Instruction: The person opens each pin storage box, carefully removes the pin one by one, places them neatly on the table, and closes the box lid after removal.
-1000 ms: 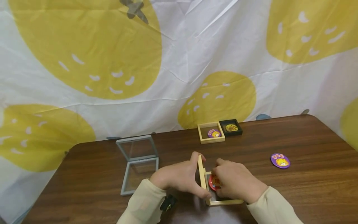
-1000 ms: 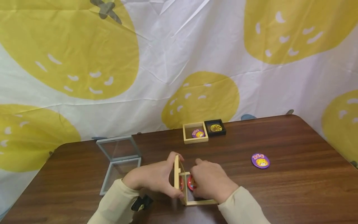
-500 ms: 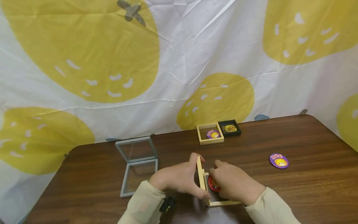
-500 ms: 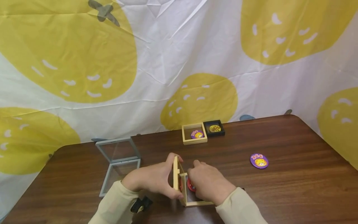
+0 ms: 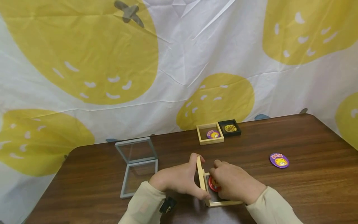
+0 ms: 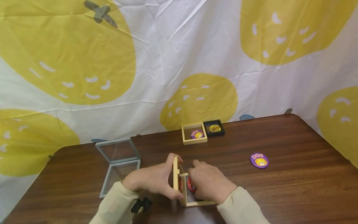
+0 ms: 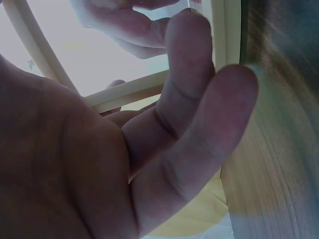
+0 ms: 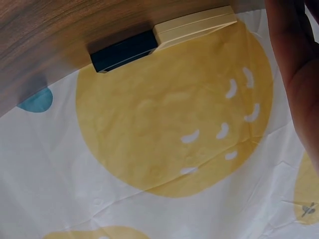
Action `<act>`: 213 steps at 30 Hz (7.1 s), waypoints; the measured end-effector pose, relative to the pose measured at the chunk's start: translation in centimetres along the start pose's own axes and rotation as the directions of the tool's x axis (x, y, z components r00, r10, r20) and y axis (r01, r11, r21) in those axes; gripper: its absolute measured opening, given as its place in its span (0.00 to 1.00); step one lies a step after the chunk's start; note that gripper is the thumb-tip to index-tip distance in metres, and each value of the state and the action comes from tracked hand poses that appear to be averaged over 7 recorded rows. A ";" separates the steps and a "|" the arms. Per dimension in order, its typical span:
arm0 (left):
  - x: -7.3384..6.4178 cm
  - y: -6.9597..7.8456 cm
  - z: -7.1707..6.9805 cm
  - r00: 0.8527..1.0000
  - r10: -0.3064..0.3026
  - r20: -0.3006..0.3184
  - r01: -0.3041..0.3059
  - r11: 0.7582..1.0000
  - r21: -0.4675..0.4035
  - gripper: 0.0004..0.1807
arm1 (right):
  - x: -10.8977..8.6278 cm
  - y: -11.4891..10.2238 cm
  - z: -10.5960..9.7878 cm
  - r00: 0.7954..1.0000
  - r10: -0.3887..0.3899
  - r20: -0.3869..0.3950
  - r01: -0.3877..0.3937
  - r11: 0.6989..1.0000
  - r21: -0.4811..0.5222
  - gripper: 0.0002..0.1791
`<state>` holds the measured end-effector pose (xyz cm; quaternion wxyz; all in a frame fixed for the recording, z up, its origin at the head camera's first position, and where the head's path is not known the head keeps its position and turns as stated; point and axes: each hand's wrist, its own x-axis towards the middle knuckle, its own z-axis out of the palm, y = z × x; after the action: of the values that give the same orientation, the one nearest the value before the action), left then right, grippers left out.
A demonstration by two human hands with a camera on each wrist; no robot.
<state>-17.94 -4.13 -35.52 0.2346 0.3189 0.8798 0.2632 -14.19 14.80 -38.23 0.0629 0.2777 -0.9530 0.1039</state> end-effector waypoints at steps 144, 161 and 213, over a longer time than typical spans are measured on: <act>-0.4 0.3 0.0 0.997 -0.053 0.052 0.055 0.998 -0.042 0.48 | -9.8 18.6 -6.0 0.872 0.490 0.020 -0.489 0.867 0.090 0.32; -0.4 0.5 0.0 0.997 -0.050 0.058 0.053 0.997 -0.050 0.49 | -10.1 19.8 -4.2 0.856 0.508 0.094 -0.515 0.854 0.078 0.30; -2.8 2.1 -1.4 0.949 -0.075 -0.305 0.217 0.859 0.463 0.13 | -8.3 17.0 -6.0 0.876 0.479 0.060 -0.483 0.873 0.070 0.33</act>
<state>-15.94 -5.13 -32.47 0.0401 0.2599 0.9633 0.0543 -16.14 34.48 -36.65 0.0042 0.0365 -0.9880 0.1499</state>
